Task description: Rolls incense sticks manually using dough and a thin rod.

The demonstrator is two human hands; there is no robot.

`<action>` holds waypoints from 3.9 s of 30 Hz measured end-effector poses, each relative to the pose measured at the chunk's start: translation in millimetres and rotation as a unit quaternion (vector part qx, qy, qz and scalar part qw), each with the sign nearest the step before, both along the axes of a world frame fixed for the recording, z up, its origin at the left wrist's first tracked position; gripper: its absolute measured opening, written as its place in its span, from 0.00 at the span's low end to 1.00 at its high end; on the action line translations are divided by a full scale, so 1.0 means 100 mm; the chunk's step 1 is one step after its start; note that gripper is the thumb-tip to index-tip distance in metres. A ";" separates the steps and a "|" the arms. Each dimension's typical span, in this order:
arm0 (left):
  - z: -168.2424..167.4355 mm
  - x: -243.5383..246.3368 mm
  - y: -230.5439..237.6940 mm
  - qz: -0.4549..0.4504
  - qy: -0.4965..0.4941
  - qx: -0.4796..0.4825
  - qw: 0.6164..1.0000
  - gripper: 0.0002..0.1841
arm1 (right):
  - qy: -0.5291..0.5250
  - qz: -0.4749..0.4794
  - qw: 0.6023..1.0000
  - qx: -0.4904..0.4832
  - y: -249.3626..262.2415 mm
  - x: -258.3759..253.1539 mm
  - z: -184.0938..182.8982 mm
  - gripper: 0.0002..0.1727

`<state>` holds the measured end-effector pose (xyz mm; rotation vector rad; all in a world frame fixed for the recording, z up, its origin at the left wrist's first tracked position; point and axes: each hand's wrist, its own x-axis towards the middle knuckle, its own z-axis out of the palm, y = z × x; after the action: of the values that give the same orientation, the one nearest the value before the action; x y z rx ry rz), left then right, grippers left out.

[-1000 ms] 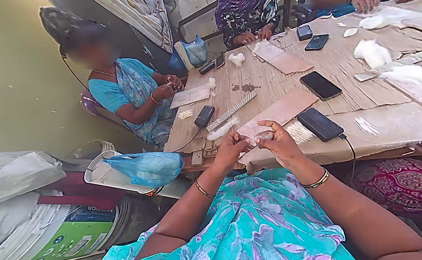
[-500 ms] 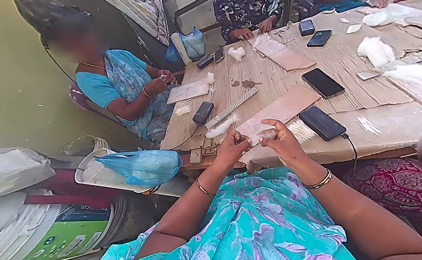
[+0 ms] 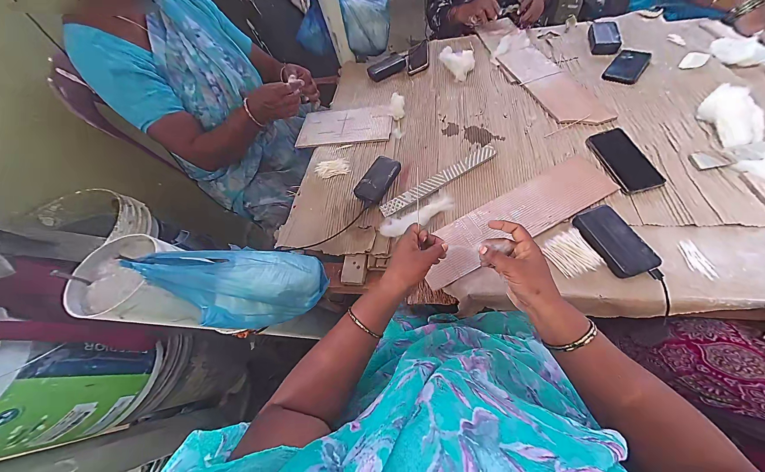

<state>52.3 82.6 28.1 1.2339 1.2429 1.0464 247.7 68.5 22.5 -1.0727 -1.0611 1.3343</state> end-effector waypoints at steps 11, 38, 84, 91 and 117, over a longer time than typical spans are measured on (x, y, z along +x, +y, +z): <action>-0.27 -0.29 0.94 0.042 0.422 0.009 0.906 0.16 | -0.036 0.017 0.995 -0.095 0.28 0.12 -0.07 0.28; 0.19 -0.06 -0.29 -0.072 0.000 0.025 0.997 0.12 | -0.090 0.046 0.995 0.000 -0.18 -0.17 0.31 0.27; -0.33 -0.36 0.00 -0.114 0.382 -0.055 0.915 0.13 | -0.539 -0.039 0.833 0.119 0.38 -0.30 -0.48 0.23; -0.34 -0.31 0.05 -0.090 0.410 -0.079 0.904 0.14 | -0.642 0.214 0.678 0.287 0.62 -0.32 -0.65 0.34; -0.34 -0.45 0.06 -0.114 0.406 -0.090 0.902 0.14 | -0.655 0.214 0.657 0.307 0.64 -0.37 -0.65 0.42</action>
<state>6.9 88.3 -6.0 1.6887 1.7075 0.2025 211.0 132.2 -42.7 -1.2083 -2.7272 0.1509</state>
